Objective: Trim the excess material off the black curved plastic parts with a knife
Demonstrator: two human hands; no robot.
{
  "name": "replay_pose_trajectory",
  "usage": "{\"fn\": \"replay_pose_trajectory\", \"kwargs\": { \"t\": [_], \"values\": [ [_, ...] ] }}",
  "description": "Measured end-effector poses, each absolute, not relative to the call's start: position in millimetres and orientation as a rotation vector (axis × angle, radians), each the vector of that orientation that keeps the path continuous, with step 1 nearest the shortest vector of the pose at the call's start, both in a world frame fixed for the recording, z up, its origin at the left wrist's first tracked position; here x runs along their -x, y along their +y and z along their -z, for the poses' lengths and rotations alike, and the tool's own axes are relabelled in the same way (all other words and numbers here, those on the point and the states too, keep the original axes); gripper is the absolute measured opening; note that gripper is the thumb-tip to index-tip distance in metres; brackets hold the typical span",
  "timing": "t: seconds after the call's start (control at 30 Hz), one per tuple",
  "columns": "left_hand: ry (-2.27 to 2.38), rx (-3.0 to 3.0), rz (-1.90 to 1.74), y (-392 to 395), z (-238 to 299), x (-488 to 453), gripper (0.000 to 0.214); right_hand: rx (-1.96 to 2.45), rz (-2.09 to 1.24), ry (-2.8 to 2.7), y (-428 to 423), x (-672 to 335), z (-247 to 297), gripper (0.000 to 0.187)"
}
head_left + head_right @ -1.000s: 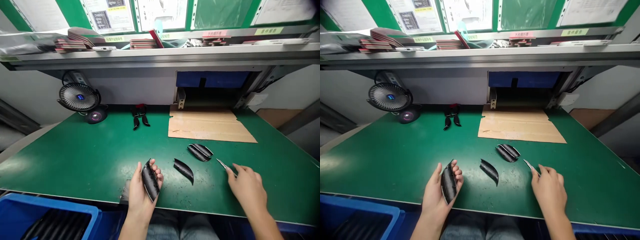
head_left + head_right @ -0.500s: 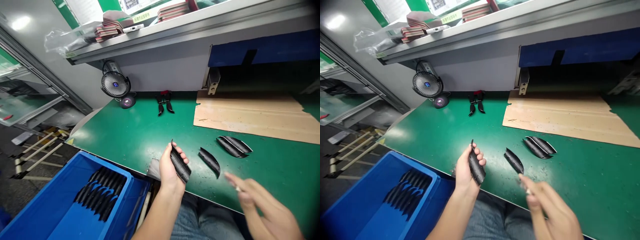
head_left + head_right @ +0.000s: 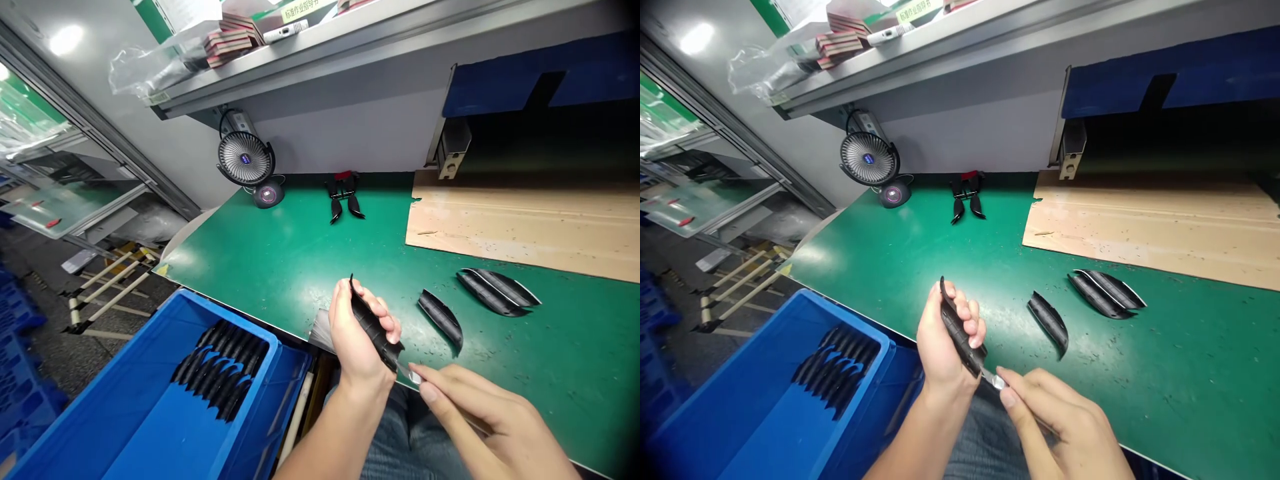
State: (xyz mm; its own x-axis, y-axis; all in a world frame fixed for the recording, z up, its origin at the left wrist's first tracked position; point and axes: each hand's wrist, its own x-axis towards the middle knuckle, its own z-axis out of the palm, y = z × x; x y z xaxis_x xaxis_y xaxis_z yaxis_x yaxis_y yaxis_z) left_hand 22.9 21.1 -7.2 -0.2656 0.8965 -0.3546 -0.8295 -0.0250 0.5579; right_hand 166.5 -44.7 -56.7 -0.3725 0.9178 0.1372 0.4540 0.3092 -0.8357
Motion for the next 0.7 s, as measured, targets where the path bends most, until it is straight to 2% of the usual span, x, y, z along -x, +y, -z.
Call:
{"fn": "replay_pose_trajectory", "kwargs": {
  "t": [0.13, 0.23, 0.7],
  "values": [
    [0.839, -0.169, -1.666, 19.8, 7.5, -23.3, 0.023, 1.262, -1.076, -1.952, -41.1, -164.0, 53.2, 0.022],
    [0.885, -0.199, -1.681, 18.9, 6.3, -24.4, 0.025, 1.305, -1.082, -1.947, -38.9, -162.1, 49.7, 0.023],
    [0.949, -0.298, -1.756, 13.7, 7.3, -26.8, 0.029, 1.406, -0.755, -2.037, -36.7, -157.0, 51.3, 0.024]
  ]
}}
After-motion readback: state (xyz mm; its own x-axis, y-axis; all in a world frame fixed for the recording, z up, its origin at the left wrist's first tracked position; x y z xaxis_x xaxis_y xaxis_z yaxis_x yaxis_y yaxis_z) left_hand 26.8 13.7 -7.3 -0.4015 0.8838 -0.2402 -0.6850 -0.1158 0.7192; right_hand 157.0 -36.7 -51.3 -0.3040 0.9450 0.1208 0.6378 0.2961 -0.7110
